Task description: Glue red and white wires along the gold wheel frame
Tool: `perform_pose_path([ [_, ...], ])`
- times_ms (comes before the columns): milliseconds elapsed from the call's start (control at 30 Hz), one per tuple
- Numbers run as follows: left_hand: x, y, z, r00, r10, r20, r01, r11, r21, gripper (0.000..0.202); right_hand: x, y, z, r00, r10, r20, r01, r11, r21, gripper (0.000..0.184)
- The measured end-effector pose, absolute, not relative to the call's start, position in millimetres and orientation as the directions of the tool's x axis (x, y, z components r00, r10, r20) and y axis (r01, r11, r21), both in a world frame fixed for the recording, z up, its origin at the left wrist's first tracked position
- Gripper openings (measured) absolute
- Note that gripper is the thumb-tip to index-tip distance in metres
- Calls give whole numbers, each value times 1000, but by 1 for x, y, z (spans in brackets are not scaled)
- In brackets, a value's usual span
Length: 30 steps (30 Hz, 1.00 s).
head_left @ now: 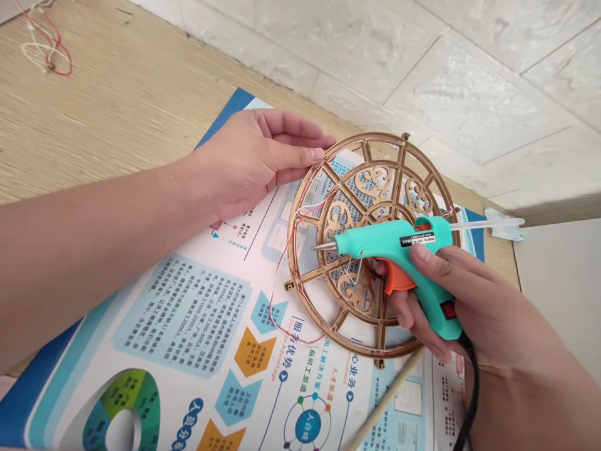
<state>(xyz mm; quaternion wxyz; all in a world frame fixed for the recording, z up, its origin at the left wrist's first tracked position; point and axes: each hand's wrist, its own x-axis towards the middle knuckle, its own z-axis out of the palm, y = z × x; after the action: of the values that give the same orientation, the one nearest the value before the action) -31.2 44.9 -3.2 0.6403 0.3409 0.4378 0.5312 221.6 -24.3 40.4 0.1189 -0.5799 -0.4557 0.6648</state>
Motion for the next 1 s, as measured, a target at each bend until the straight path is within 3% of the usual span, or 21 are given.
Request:
perform_pose_path([
  [833, -31, 45, -5, 40, 981, -188, -424, 187, 886, 27, 241, -28, 41, -321, 660, -679, 543, -459, -703, 62],
  [1000, -30, 46, -4, 13, 976, -216, -414, 201, 888, 28, 245, -28, 42, -224, 676, -703, 546, -510, -665, 60],
])
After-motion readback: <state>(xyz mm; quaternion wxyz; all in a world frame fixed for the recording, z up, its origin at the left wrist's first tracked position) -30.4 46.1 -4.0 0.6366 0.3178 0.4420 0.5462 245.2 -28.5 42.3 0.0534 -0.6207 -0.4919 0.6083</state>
